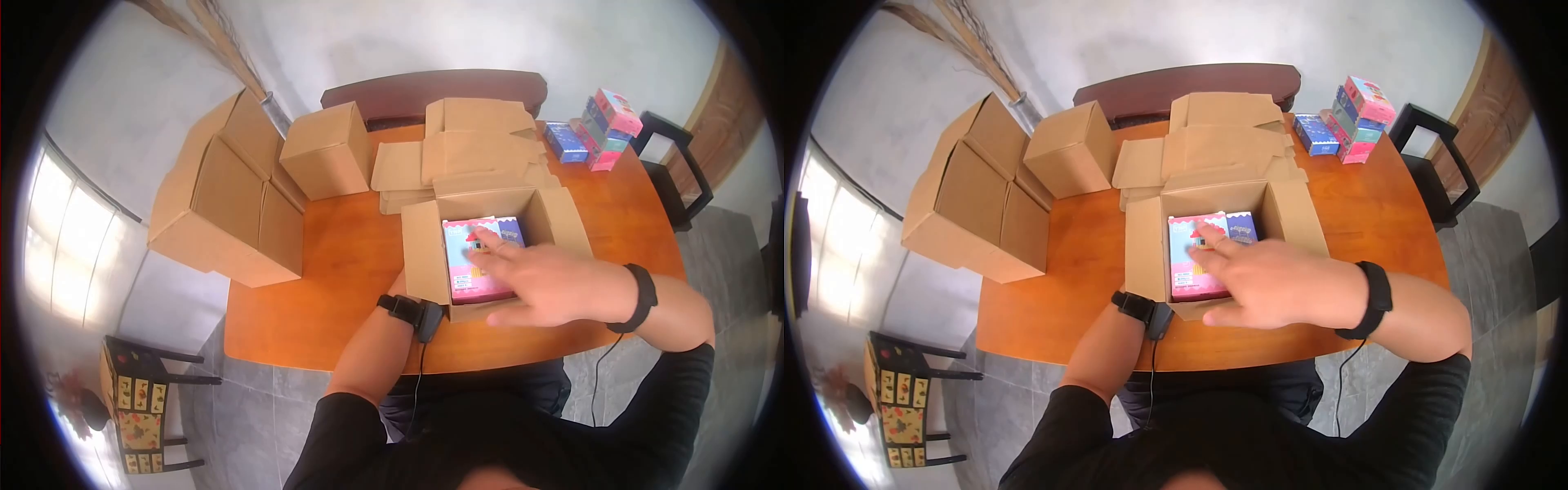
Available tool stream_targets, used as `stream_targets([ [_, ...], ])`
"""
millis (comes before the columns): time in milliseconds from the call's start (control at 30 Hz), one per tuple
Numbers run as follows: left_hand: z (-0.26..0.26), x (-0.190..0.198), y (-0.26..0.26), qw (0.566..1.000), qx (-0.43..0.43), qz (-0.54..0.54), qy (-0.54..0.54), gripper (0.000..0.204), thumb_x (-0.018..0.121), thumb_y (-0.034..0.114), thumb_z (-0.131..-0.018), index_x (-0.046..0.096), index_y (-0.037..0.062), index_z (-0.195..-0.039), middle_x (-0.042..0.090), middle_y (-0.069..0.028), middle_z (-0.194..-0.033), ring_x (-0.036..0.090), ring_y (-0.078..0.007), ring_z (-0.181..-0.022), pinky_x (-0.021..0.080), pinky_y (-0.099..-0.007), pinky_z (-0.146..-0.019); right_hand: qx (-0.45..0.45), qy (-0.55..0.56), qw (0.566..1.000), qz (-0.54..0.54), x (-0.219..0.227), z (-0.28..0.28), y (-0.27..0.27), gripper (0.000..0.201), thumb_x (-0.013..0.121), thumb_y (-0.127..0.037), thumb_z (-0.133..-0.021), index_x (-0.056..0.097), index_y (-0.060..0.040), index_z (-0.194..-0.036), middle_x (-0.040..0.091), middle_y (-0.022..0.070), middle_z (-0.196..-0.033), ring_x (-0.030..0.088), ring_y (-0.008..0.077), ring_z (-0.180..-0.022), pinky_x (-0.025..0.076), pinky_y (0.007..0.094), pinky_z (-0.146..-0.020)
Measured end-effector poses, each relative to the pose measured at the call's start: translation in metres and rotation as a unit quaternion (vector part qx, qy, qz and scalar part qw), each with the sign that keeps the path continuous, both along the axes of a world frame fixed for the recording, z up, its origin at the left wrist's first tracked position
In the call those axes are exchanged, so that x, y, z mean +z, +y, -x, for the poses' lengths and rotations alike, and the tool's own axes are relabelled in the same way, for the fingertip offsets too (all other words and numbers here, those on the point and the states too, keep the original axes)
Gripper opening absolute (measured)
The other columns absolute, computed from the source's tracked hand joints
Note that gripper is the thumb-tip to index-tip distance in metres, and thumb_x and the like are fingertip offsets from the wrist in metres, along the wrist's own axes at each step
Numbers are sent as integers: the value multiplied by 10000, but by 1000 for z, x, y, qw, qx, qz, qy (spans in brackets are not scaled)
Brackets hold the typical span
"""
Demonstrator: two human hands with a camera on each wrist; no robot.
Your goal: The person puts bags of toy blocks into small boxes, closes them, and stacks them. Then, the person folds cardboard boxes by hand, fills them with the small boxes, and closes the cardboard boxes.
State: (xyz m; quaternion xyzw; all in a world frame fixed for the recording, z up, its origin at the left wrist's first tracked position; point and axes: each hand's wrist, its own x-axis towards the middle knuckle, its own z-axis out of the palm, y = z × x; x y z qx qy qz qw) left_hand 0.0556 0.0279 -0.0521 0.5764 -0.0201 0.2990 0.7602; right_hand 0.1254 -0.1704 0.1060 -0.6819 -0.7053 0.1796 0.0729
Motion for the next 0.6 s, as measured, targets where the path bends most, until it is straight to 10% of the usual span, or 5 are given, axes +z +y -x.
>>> stream_targets([
  [67, -8, 3, -3, 1000, -1, -3, -4, 666, 553, 371, -986, 319, 19, -1501, 434, -154, -1463, 427, -247, -1348, 354, -381, -1115, -9, -25, 1000, 11, 14, -10, -4, 789, 698, -471, -857, 439, 22, -1416, 400, 293, -1480, 583, 458, -1144, 461, 482, -999],
  [233, -12, 10, -7, 1000, 5, 4, -27, 675, 555, 371, -985, 312, 19, -1507, 428, -155, -1470, 421, -247, -1355, 349, -381, -1121, -154, -6, 927, -342, -15, -81, -52, 499, 613, -296, -967, 509, 9, -1349, 615, 184, -1296, 637, 339, -1104, 498, 411, -940],
  [300, 28, 3, -7, 999, 8, 8, -36, 679, 556, 371, -985, 308, 19, -1509, 426, -156, -1473, 419, -248, -1358, 347, -381, -1123, -407, 419, 765, -272, -51, -108, -72, 399, 559, -203, -1005, 519, -8, -1350, 631, 121, -1263, 623, 250, -1125, 489, 363, -953],
  [400, 41, 4, -6, 999, 9, 4, -41, 684, 557, 371, -984, 304, 19, -1513, 422, -156, -1478, 415, -248, -1362, 343, -381, -1126, -344, 560, 714, -240, -98, -94, -67, 413, 523, -184, -1021, 488, -17, -1398, 592, 95, -1317, 563, 192, -1215, 435, 323, -1027],
  [600, 46, 36, -19, 999, -45, 20, -11, 861, 596, 355, -962, 90, 35, -1580, 249, -145, -1591, 252, -261, -1464, 220, -401, -1188, -201, 500, 798, -271, -90, -55, -31, 867, 698, -253, -917, 162, -71, -1574, 339, 175, -1555, 316, 283, -1445, 300, 422, -1144],
])
